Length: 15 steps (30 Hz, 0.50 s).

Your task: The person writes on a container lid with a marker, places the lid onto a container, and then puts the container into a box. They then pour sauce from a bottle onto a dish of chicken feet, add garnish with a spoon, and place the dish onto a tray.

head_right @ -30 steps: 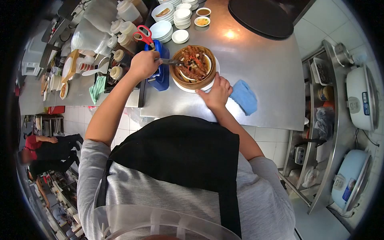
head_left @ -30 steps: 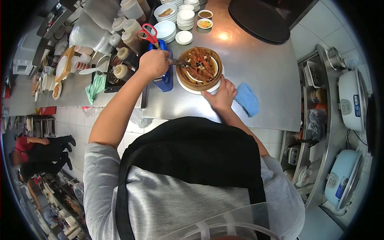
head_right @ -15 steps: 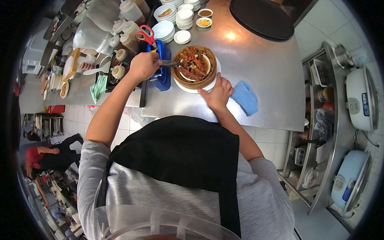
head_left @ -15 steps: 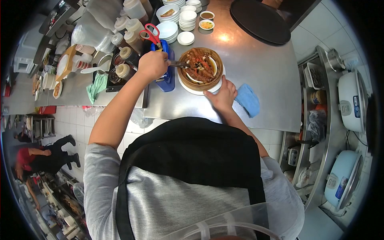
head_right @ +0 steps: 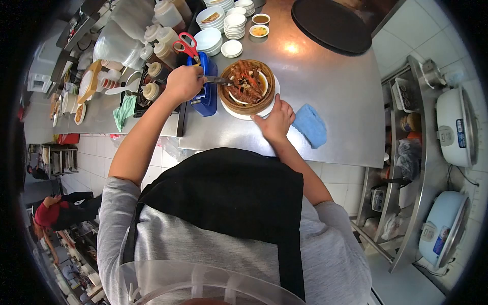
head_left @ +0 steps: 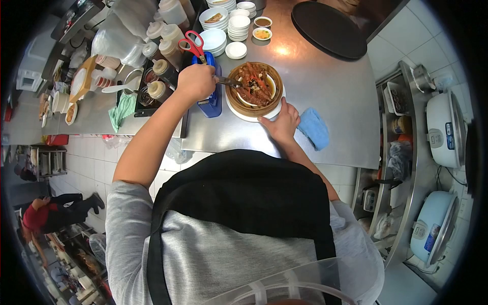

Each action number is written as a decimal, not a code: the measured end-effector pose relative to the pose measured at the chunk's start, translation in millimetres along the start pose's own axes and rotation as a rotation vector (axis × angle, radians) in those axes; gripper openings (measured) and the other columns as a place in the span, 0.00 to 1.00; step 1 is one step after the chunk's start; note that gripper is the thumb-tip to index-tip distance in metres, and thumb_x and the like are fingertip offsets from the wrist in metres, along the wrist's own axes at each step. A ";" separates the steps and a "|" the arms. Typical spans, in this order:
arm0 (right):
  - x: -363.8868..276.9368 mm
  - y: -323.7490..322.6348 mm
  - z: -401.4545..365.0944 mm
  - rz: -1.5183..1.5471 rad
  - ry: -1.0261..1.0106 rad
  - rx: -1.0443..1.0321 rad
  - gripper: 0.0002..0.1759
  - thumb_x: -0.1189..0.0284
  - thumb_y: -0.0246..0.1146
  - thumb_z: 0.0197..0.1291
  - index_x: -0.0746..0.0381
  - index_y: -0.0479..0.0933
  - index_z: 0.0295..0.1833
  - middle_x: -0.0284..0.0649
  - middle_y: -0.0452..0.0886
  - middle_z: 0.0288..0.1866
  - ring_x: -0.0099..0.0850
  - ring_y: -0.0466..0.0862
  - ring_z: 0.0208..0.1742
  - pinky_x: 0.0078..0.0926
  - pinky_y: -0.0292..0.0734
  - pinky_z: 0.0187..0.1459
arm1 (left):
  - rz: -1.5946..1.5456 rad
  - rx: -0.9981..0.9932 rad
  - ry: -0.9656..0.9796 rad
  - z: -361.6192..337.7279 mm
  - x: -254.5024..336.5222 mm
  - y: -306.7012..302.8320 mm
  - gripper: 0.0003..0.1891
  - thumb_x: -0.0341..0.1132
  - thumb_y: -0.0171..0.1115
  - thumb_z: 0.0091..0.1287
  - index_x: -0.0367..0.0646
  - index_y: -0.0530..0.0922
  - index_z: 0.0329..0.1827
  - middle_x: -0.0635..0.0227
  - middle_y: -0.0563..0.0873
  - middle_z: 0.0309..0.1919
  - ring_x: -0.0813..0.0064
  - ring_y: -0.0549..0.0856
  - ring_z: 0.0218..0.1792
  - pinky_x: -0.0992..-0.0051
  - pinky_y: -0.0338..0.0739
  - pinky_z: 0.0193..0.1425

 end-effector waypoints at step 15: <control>12.2 -12.4 -10.4 -0.043 -0.093 -0.016 0.49 0.58 0.73 0.44 0.69 0.61 0.69 0.52 0.69 0.62 0.47 0.67 0.63 0.40 0.60 0.65 | 0.055 -0.102 -0.025 -18.7 -0.4 -18.4 0.15 0.45 0.57 0.66 0.42 0.82 0.40 0.54 0.86 0.34 0.53 0.85 0.39 0.56 0.78 0.44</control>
Point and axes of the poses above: each hand's wrist, its own z-axis towards the middle knuckle, its own y-axis out of the palm, x = y × z, the point moved 9 cm from there along z, towards the middle knuckle
